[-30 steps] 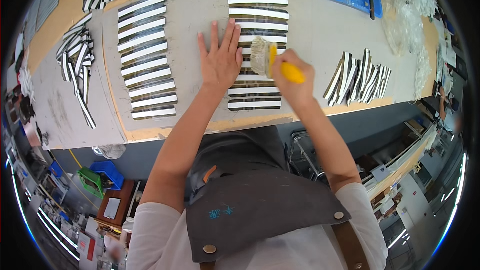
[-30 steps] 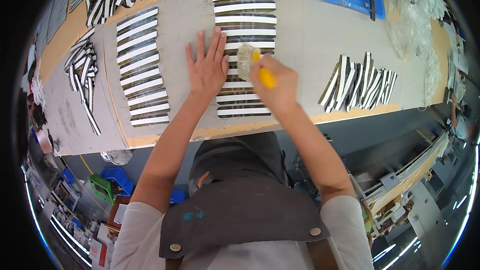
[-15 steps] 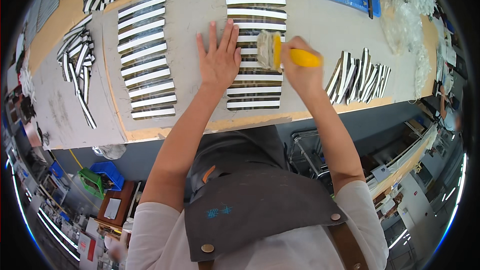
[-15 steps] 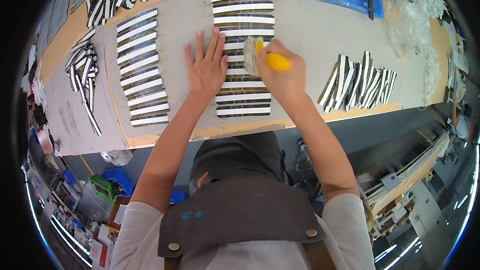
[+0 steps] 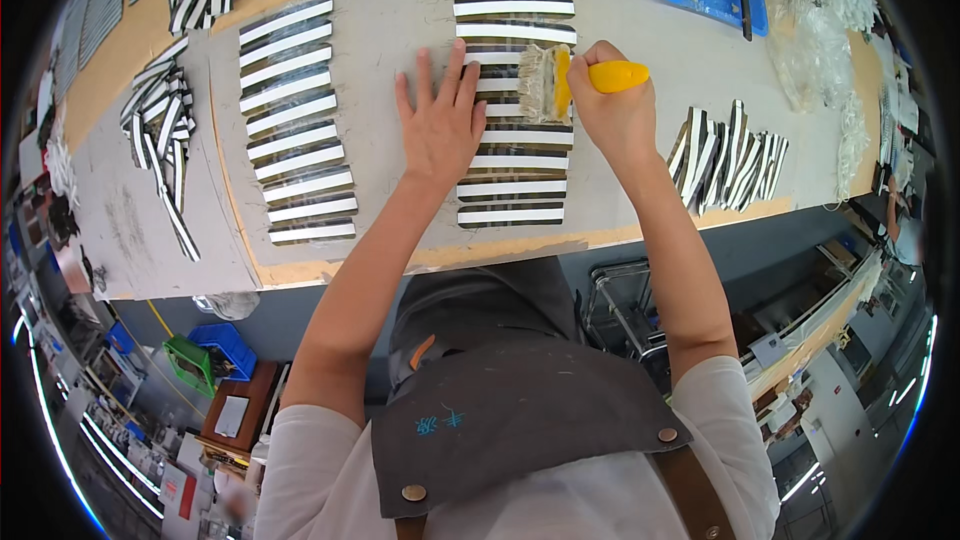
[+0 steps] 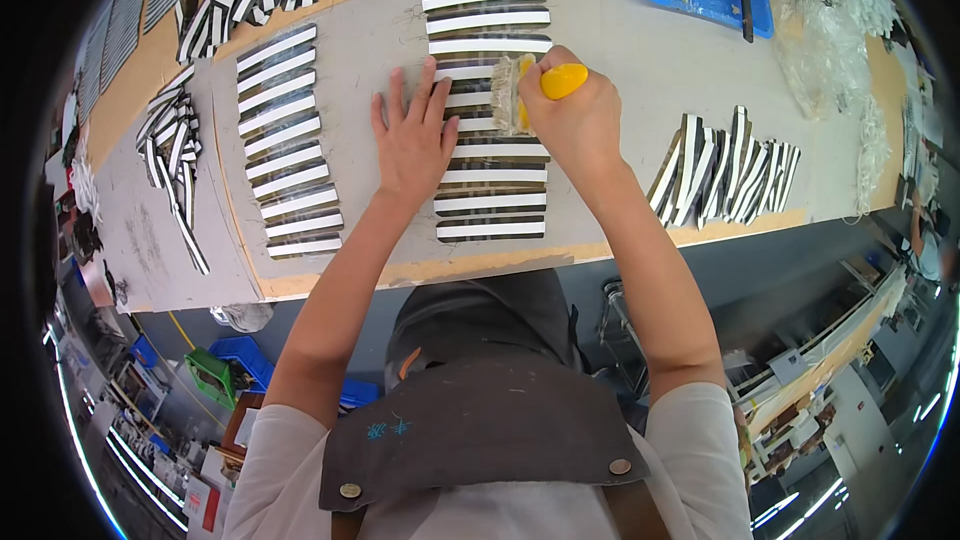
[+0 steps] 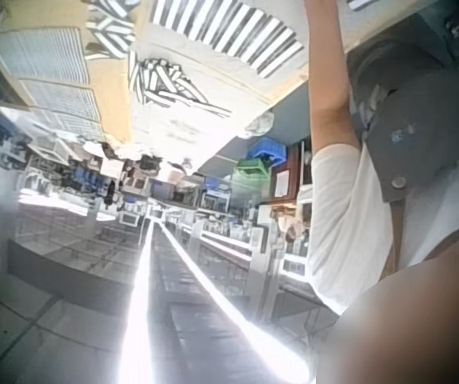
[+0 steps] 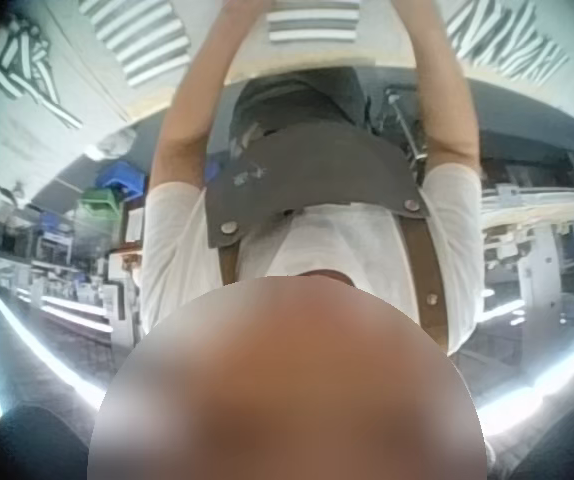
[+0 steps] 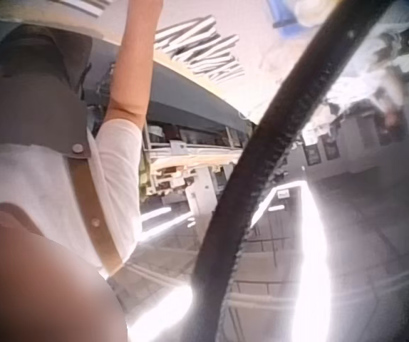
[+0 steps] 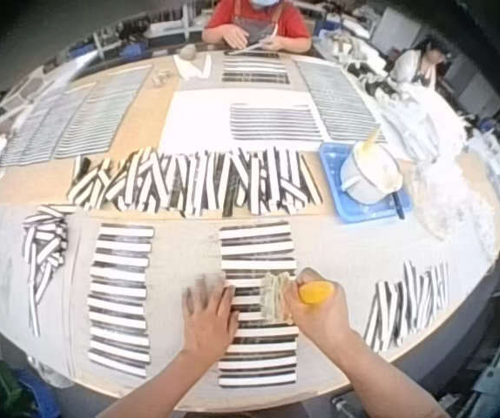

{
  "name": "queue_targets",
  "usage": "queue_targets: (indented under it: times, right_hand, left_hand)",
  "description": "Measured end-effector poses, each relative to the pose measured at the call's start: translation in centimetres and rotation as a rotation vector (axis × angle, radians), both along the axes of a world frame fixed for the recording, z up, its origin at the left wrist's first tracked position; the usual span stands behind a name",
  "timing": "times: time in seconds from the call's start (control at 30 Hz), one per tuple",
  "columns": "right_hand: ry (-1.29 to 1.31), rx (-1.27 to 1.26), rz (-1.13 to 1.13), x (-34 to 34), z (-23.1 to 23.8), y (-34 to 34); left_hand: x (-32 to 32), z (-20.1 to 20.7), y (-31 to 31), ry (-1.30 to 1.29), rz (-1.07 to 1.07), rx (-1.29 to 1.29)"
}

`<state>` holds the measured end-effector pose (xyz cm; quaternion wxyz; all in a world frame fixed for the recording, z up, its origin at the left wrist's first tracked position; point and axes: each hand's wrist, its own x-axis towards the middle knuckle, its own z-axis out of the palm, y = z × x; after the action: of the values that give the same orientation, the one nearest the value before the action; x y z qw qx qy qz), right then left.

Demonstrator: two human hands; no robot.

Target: Applying a white coating or dye to small striped leather pieces using a brush.

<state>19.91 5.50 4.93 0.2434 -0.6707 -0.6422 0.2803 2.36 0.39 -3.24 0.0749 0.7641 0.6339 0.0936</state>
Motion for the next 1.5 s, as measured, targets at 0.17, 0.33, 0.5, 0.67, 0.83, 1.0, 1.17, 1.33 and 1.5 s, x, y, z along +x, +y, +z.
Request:
queue_targets:
  times: [0.17, 0.33, 0.5, 0.67, 0.83, 1.0, 1.17, 1.33, 1.5]
  right_hand:
    - [-0.005, -0.006, 0.007, -0.2, 0.2, -0.2]
    - [0.112, -0.017, -0.053, 0.1, 1.4, -0.7]
    - [0.211, -0.048, -0.042, 1.3, 1.8, -3.1]
    - [0.247, -0.164, 0.017, 0.1, 1.9, -6.2]
    - [0.140, -0.098, 0.038, 0.1, 0.8, -6.5]
    - [0.148, -0.082, 0.043, -0.2, 0.8, -6.8]
    - [0.186, -0.002, 0.058, -0.7, 0.9, -7.0]
    - [-0.009, -0.071, -0.025, 2.1, 0.6, -6.7]
    - [0.149, 0.148, 0.087, -0.1, -1.6, -7.0]
  left_hand:
    - [-0.1, -0.2, 0.1, -0.050, -0.010, 0.093]
    - [0.1, -0.6, -0.2, -0.124, 0.003, 0.182]
    - [0.4, -0.9, -0.6, -0.220, 0.022, 0.250]
    - [0.8, -1.1, -1.2, -0.191, 0.069, 0.238]
    - [-0.1, 0.0, -2.2, -0.289, 0.227, 0.180]
    - [0.8, 1.5, -6.0, -0.012, 0.014, -0.025]
    - [1.2, 0.6, -6.5, 0.036, 0.056, -0.075]
    - [0.8, 0.1, -6.5, 0.063, 0.065, -0.043]
    - [1.5, 0.2, -6.1, 0.078, 0.040, -0.018]
